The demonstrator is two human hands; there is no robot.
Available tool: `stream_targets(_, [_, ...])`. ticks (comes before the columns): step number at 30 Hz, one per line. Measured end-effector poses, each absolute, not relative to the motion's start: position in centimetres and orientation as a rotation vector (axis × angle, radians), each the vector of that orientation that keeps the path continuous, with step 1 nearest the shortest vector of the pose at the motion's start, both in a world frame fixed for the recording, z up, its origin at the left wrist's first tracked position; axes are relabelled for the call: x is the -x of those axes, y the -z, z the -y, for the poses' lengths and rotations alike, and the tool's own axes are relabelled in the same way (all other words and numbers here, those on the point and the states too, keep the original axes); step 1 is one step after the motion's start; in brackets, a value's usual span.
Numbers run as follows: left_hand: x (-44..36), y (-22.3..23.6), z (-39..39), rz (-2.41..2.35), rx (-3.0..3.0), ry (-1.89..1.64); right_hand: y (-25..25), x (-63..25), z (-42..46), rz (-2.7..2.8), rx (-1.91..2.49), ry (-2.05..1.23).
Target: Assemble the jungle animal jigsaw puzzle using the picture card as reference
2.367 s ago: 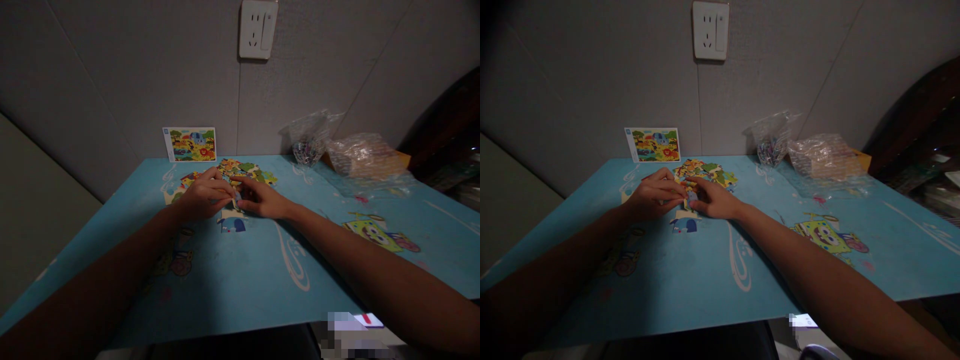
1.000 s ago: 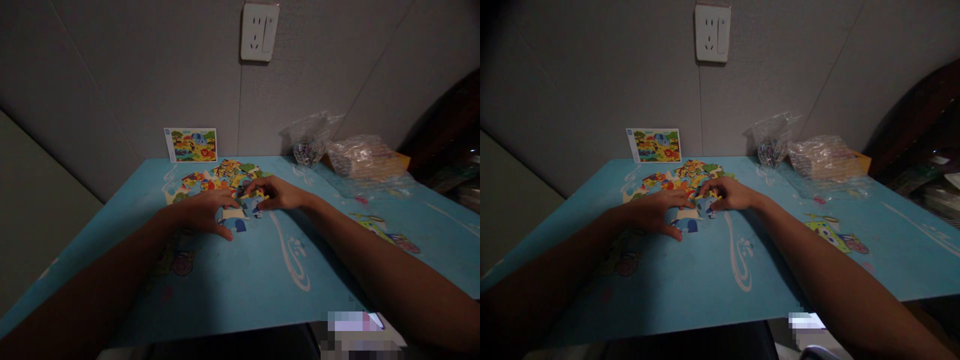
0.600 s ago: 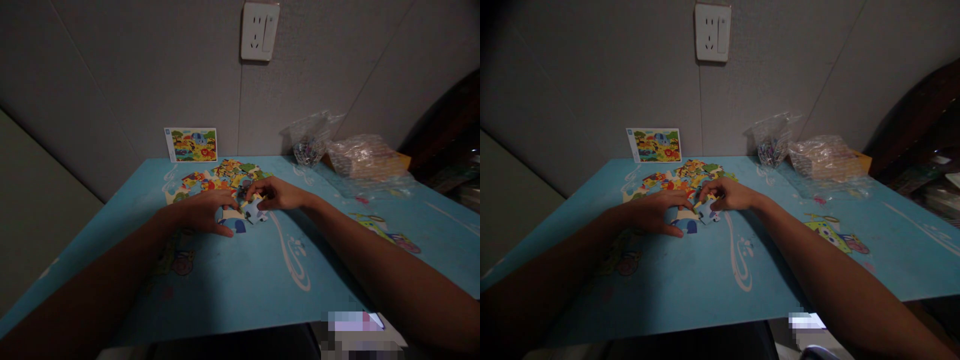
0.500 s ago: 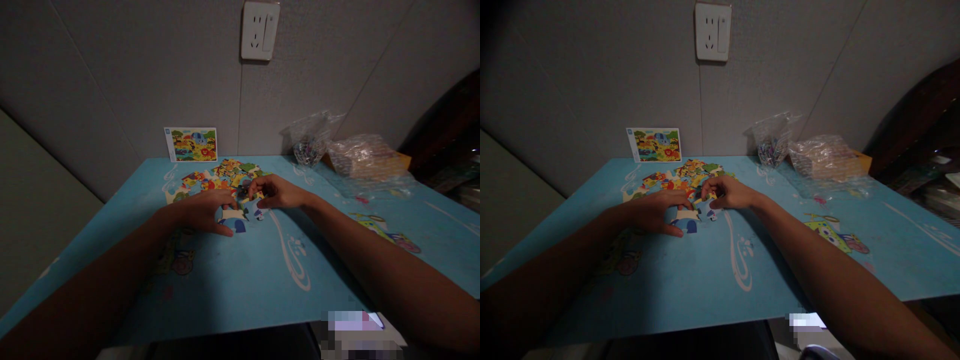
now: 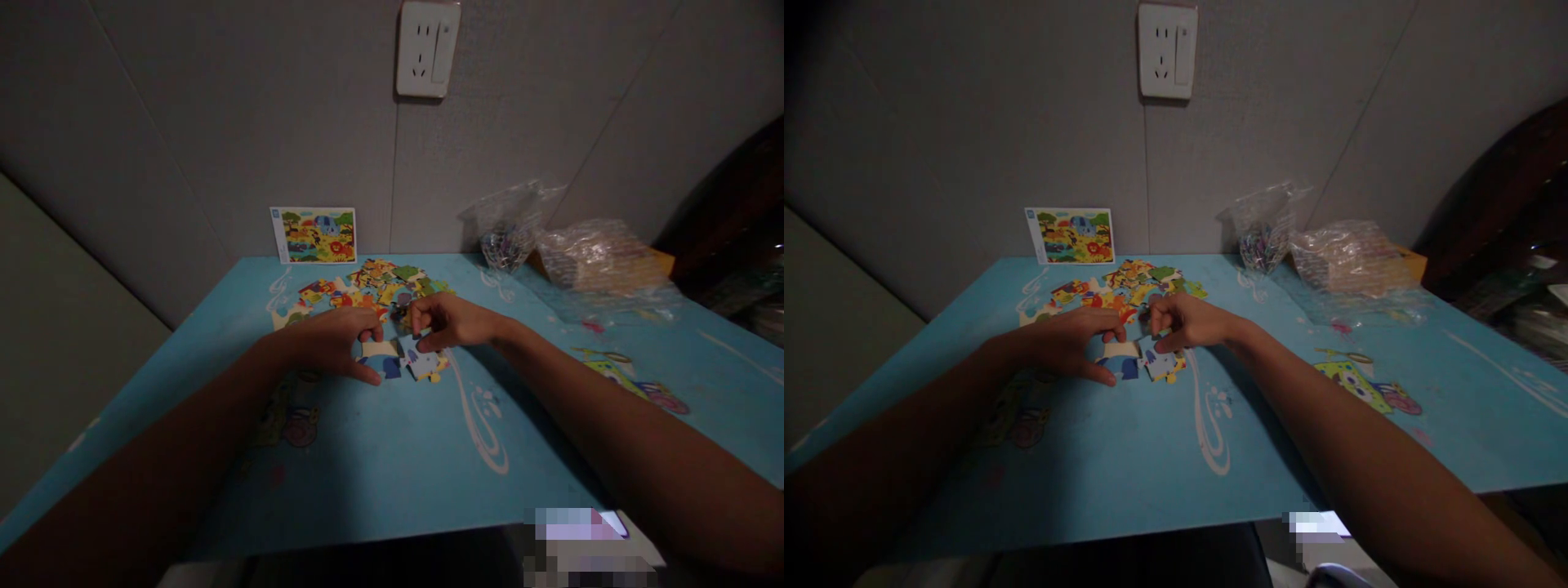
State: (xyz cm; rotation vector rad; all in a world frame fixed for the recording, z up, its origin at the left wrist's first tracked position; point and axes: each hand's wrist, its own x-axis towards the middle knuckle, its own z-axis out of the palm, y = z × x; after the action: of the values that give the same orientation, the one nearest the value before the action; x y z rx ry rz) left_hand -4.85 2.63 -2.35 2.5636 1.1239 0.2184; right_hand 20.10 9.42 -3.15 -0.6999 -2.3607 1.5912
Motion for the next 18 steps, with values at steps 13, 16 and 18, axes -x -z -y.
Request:
stream_targets(13, [5.04,3.01,-2.91,-1.062,-2.626,-0.301,2.72,-19.90,-8.70,2.496,0.805,-1.517])
stream_targets(16, [4.98,3.01,-2.92,-1.066,-2.639,-0.301,2.81,-19.75,-8.59,2.531,0.779,-1.477])
stream_targets(18, [4.97,3.02,-2.92,-1.075,-2.644,-0.298,2.86,-19.64,-8.54,2.558,0.746,-1.476])
